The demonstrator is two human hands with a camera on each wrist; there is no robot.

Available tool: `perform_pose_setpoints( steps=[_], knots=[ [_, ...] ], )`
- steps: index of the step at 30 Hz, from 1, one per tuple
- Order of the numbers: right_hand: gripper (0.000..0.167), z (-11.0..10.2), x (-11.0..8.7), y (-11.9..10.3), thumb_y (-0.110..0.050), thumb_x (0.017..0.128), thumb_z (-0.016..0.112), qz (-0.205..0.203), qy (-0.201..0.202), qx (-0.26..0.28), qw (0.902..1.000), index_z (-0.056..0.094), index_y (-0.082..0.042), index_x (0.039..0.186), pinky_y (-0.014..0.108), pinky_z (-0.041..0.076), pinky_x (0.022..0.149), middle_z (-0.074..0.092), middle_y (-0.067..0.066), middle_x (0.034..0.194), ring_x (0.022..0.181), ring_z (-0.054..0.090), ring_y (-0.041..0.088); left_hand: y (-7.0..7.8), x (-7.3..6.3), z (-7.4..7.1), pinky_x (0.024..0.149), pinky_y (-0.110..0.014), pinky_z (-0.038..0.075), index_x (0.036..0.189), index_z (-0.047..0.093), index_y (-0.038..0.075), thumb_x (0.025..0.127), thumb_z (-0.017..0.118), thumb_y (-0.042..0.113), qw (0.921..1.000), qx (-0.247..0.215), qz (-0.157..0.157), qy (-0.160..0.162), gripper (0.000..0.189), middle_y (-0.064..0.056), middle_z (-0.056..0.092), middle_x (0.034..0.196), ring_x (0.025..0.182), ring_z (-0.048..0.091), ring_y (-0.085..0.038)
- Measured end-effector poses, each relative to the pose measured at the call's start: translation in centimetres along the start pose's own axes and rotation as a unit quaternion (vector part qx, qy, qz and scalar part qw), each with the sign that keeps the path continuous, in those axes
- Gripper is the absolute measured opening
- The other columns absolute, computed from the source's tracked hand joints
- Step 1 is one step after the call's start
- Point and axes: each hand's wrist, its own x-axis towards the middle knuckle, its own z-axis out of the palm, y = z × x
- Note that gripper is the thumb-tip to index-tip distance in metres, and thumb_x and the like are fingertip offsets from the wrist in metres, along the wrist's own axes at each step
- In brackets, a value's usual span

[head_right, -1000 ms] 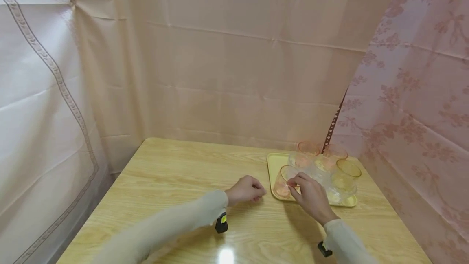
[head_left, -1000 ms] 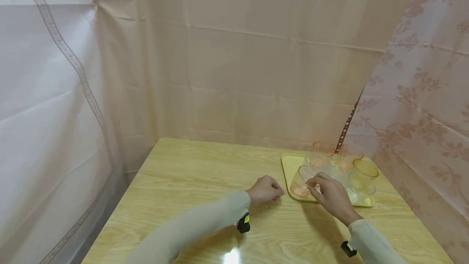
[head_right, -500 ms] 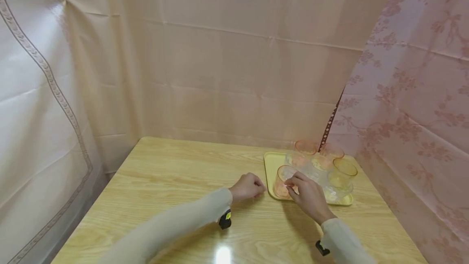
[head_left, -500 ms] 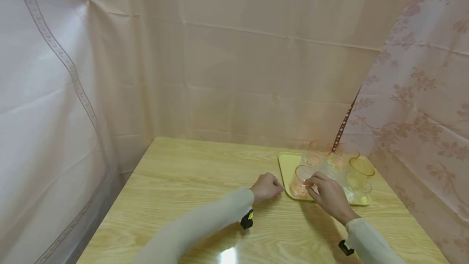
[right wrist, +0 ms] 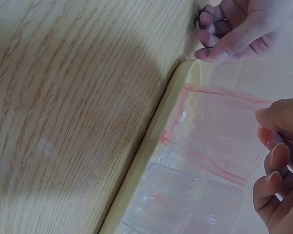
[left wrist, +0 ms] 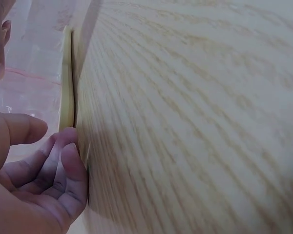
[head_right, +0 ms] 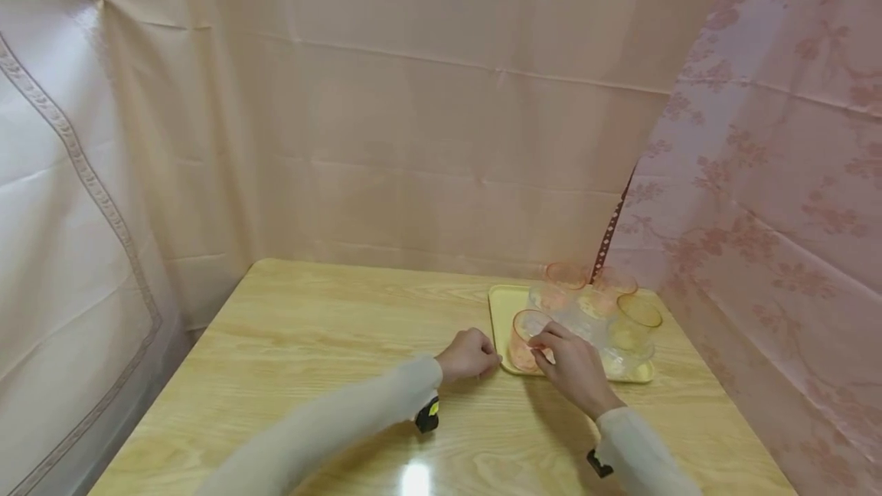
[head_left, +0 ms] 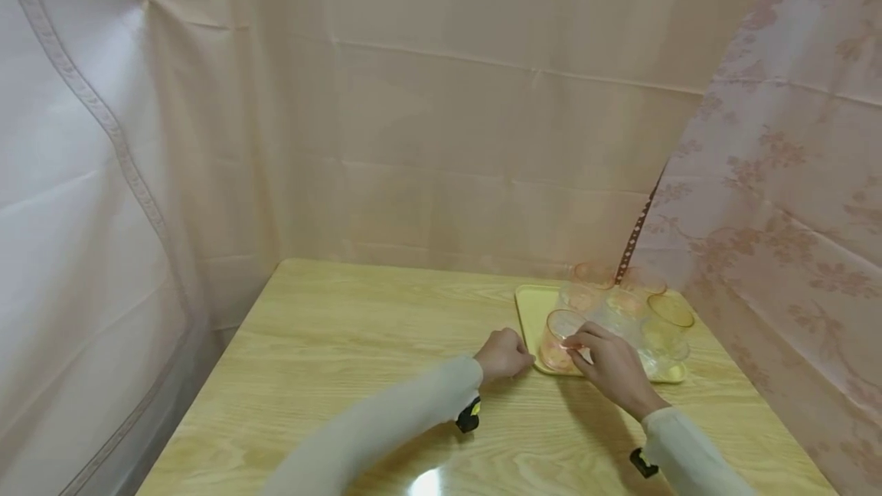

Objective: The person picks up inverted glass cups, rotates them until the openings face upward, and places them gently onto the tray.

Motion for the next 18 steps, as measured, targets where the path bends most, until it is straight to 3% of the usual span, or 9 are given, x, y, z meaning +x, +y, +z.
perform_pose_setpoints(
  steps=[8, 18],
  knots=[
    [0.022, -0.2, -0.1, 0.0, -0.002, 0.078, 0.088, 0.016, -0.008, 0.000, 0.9998, 0.078, -0.015, 0.092, 0.022, 0.044, 0.053, 0.066, -0.007, 0.092, 0.063, 0.051, 0.003, 0.4, 0.2, 0.1, 0.039, -0.022, 0.026, 0.055, 0.067, 0.002, 0.094, 0.073, 0.016, 0.9991, 0.040, 0.000, 0.014, 0.042, 0.004, 0.048, 0.041, 0.038, 0.033, -0.007],
    [0.018, -0.3, -0.1, -0.2, -0.006, 0.081, 0.087, 0.042, -0.028, 0.002, 0.9987, 0.079, -0.015, 0.094, 0.022, 0.043, 0.053, 0.066, -0.007, 0.092, 0.063, 0.045, -0.004, 0.0, 1.3, 0.1, 0.037, -0.021, 0.023, 0.043, 0.043, 0.016, 0.092, 0.074, 0.012, 0.9961, 0.082, 0.016, 0.028, 0.059, 0.009, 0.035, 0.038, 0.035, 0.030, -0.005]
  ],
)
